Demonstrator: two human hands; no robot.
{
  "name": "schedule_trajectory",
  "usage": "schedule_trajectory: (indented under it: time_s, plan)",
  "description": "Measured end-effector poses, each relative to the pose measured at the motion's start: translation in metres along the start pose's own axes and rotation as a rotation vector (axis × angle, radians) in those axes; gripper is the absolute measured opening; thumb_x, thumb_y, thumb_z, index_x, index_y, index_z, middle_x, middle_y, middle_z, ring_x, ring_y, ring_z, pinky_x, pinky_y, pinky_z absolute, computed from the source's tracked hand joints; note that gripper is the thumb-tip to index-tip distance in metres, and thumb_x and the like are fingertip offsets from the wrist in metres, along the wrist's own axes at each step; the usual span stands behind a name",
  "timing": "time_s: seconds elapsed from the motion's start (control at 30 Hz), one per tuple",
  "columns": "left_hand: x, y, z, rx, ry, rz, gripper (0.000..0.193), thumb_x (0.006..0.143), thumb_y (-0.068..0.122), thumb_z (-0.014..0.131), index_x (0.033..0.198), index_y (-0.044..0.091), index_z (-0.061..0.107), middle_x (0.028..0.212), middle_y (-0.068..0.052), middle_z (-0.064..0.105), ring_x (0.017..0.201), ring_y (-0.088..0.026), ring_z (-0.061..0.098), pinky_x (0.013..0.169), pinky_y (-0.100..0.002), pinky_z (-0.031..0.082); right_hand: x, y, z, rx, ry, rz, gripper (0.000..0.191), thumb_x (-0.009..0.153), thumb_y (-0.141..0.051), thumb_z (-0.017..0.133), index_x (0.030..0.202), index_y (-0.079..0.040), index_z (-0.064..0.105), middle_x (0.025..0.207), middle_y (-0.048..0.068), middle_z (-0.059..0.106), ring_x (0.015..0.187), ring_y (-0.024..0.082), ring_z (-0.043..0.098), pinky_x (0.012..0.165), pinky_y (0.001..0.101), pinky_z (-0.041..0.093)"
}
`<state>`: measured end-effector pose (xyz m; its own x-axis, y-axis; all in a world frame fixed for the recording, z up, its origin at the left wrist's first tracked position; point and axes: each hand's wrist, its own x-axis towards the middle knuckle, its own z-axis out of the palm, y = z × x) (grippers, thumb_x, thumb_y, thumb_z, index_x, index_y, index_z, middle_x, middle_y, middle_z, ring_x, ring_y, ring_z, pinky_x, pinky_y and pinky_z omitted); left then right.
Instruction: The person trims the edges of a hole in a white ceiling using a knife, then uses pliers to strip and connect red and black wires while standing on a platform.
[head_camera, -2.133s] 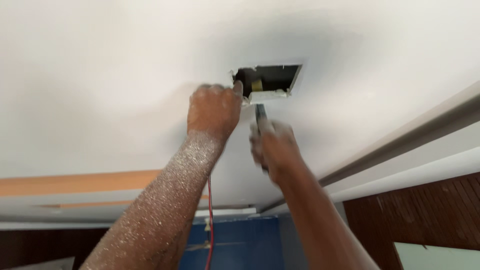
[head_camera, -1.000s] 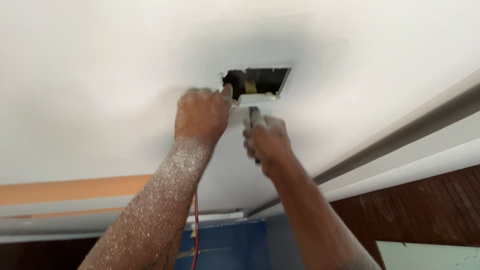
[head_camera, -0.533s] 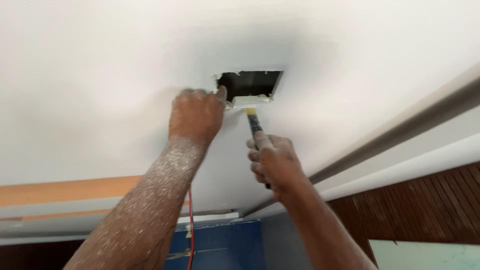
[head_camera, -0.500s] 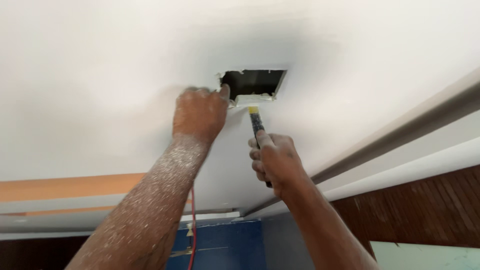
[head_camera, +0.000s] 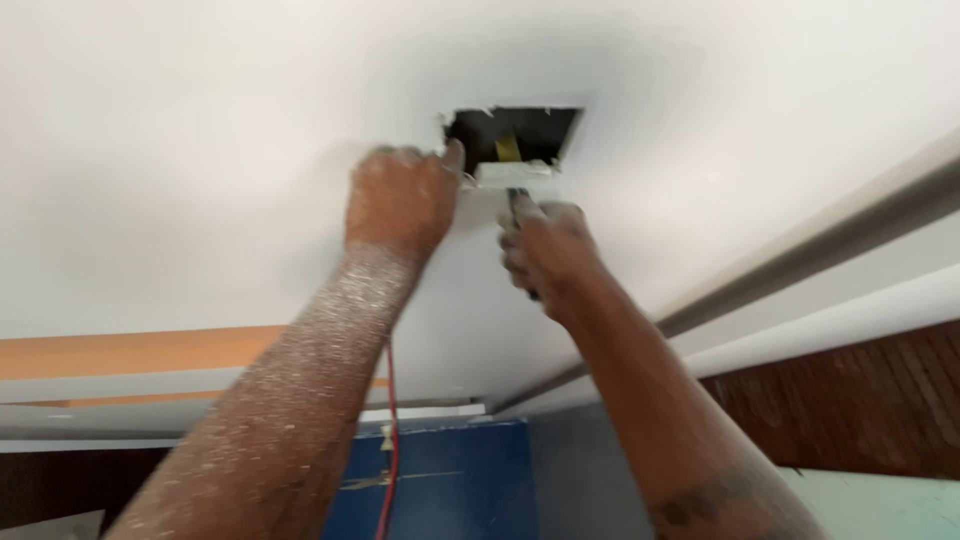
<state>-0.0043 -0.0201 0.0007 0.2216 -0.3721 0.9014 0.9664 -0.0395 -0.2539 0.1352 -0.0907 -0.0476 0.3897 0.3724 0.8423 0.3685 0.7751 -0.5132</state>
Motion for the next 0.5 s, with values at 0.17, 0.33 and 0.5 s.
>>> schedule_trajectory:
  time_s: [0.17, 0.33, 0.5]
  plan:
    - [-0.007, 0.001, 0.002, 0.050, -0.054, 0.006, 0.032, 0.103, 0.020, 0.050, 0.134, 0.020, 0.058, 0.057, 0.001, 0.058, 0.049, -0.008, 0.055, 0.037, -0.025, 0.045, -0.037, 0.001, 0.002, -0.010, 0.040, -0.033, 0.032, 0.106, -0.027, 0.044, 0.100, -0.003, 0.064, 0.068, 0.000, 0.055, 0.048, 0.006, 0.041, 0.041, 0.0220, 0.036]
    - [-0.006, 0.000, -0.004, 0.001, -0.065, -0.039, 0.028, 0.113, 0.026, 0.043, 0.111, 0.019, 0.070, 0.068, 0.001, 0.057, 0.062, -0.009, 0.055, 0.050, -0.028, 0.044, -0.054, -0.021, 0.004, -0.071, -0.027, -0.041, 0.030, 0.105, -0.027, 0.045, 0.096, -0.003, 0.061, 0.064, -0.001, 0.051, 0.045, 0.007, 0.039, 0.039, 0.0237, 0.033]
    - [-0.007, -0.006, -0.013, -0.062, -0.013, 0.021, 0.027, 0.109, 0.022, 0.045, 0.127, 0.017, 0.065, 0.065, 0.000, 0.059, 0.057, -0.011, 0.057, 0.047, -0.030, 0.048, -0.044, -0.027, 0.010, 0.036, -0.028, -0.053, 0.031, 0.106, -0.025, 0.041, 0.093, -0.005, 0.061, 0.063, -0.003, 0.046, 0.045, 0.006, 0.034, 0.039, 0.0239, 0.030]
